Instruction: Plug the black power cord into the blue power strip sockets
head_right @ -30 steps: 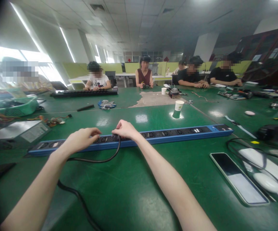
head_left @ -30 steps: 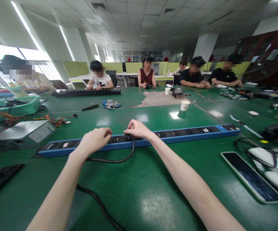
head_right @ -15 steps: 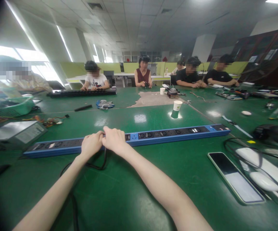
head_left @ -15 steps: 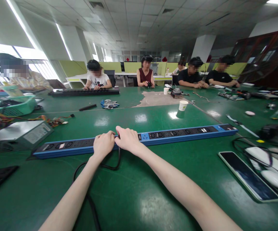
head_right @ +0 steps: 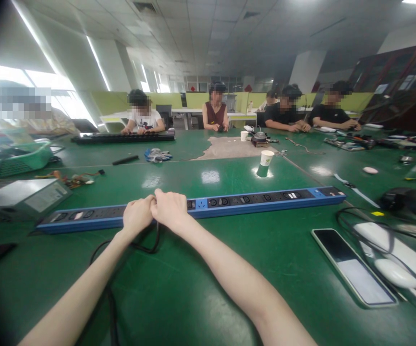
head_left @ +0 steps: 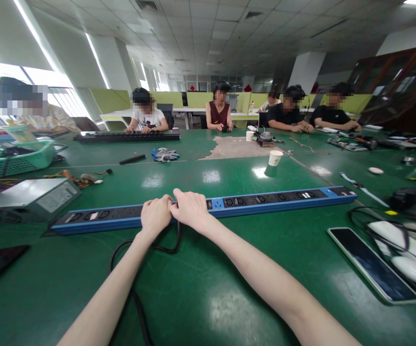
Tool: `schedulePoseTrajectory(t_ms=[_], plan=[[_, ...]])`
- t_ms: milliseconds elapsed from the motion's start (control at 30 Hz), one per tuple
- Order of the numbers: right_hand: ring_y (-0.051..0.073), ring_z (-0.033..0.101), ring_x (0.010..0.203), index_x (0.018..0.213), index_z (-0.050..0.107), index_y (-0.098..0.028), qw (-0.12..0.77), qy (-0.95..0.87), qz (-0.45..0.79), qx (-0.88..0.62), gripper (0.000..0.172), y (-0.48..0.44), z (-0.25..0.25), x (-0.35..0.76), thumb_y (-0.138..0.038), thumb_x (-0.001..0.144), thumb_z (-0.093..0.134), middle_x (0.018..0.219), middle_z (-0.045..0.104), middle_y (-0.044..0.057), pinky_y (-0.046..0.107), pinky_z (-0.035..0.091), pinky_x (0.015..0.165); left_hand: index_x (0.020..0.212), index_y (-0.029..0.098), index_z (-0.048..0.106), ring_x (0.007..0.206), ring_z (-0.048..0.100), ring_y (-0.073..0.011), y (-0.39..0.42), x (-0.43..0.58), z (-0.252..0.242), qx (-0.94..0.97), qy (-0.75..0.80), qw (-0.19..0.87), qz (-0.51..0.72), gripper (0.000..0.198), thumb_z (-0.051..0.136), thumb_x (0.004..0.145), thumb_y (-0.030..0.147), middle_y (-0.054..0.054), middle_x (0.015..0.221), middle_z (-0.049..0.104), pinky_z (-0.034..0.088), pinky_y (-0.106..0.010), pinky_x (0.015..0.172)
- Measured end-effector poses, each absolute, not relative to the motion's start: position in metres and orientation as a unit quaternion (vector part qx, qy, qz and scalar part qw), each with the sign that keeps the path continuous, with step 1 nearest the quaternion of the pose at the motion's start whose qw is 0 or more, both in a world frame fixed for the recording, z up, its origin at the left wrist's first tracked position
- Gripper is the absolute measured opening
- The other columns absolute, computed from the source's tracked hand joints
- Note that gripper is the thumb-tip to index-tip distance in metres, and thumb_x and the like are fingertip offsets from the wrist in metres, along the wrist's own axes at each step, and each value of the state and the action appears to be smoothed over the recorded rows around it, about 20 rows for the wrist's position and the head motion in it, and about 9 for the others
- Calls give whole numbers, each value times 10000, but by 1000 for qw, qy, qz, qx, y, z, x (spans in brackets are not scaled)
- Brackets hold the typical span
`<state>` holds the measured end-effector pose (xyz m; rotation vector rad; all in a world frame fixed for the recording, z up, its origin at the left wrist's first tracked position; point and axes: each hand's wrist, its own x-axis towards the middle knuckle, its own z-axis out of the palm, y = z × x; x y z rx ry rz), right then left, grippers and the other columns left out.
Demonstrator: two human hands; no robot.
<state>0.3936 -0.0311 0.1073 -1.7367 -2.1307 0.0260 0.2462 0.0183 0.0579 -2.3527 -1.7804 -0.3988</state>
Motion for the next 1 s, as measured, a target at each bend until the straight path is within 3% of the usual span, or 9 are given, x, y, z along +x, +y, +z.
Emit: schedulePoseTrajectory(t_ms=[133,433,667,833,1000], plan=[[258,704,900,1073,600,-259,205,-733,58,-646,260,-26,111,398,-469,934,532,974,745,51,316,442,735,1110,200,694,1007,710,-282,19,246,57,-784,-599,77,-141,372,348,1001,281,-124,964,770,414,-393,955],[192,616,737,969,560,-253,365,-677,0,-639,211,-38,164,476,-448,889,569,821,685,-6,264,326,641,1175,214,691,1005,717,-290,29,241,58,-791,-598,58,-110,434,296,1018,300,-121,1005,776,422,-403,942],[156,569,679,876,571,-224,310,-684,44,-659,109,-59,130,551,-324,851,605,755,651,-12,254,335,654,1196,212,678,1034,711,-288,34,241,55,-794,-598,48,-99,428,303,1014,309,-123,1019,774,416,-399,959],[141,552,670,912,587,-210,292,-717,115,-622,118,-61,109,558,-322,878,581,753,647,-22,243,355,662,1202,205,674,1007,711,-287,34,242,51,-793,-598,62,-100,424,309,1010,307,-125,1026,771,414,-393,944],[149,570,704,929,582,-217,275,-719,100,-630,123,-51,109,542,-331,885,589,798,659,-10,244,349,674,1185,201,679,1003,709,-282,34,241,52,-794,-597,60,-101,430,299,1013,305,-123,1018,769,416,-390,944]])
